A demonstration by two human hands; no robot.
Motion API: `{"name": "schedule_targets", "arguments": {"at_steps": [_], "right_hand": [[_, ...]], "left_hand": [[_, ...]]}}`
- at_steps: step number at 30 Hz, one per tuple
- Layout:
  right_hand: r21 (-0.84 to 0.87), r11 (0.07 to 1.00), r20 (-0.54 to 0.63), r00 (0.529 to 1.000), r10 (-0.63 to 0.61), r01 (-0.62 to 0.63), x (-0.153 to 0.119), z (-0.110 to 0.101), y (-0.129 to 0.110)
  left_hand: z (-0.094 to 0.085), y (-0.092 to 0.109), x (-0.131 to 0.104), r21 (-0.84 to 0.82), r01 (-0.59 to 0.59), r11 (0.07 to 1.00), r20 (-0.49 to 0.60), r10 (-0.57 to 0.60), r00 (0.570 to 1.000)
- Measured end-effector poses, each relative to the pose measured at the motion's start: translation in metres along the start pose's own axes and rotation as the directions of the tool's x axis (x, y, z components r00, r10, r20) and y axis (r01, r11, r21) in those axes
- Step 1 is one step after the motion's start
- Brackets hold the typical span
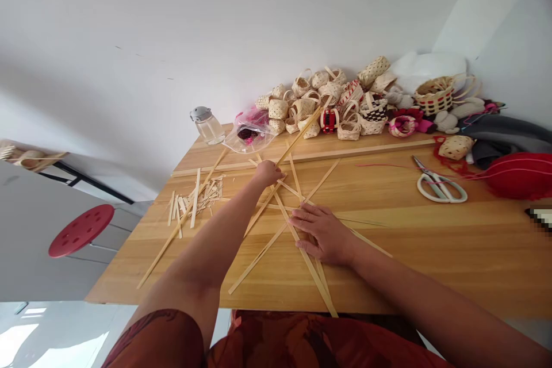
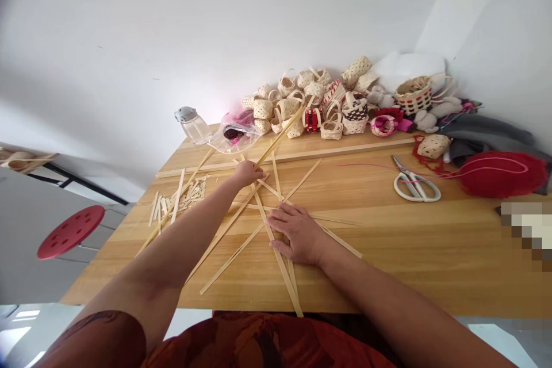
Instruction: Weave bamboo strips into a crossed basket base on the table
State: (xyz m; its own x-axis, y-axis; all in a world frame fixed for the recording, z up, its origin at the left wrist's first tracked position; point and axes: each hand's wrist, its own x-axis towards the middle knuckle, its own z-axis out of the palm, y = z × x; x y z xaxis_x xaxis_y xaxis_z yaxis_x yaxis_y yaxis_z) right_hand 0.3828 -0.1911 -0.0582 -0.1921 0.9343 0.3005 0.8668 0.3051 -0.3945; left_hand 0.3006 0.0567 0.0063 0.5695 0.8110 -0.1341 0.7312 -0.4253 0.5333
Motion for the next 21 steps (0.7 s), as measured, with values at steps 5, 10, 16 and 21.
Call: {"name": "schedule_targets", "arguments": {"at_steps": [5,10,16,21], "right_hand": [[0.025,0.999,0.016,0.999,0.033,-0.034,0.0,0.0,-0.001],[0.046,0.998,0.013,0.999,0.043,-0.044,0.0,0.0,-0.001],[0.055,0.998,0.02,0.999,0.039,-0.04,0.0,-0.001,-0.001],[0.062,0.997,0.024,0.999,0.047,-0.048,0.001,-0.004,-0.003]], "left_hand": [[0.009,0.005,0.012,0.081,0.02,0.997,0.044,-0.023,0.999],[0.006,0.006,0.015,0.042,-0.018,0.999,0.041,0.016,0.999],[0.007,0.012,0.019,-0.146,-0.043,0.988,0.067,0.053,0.996],[0.019,0.018,0.023,-0.316,-0.053,0.947,0.104,0.09,0.991]]}}
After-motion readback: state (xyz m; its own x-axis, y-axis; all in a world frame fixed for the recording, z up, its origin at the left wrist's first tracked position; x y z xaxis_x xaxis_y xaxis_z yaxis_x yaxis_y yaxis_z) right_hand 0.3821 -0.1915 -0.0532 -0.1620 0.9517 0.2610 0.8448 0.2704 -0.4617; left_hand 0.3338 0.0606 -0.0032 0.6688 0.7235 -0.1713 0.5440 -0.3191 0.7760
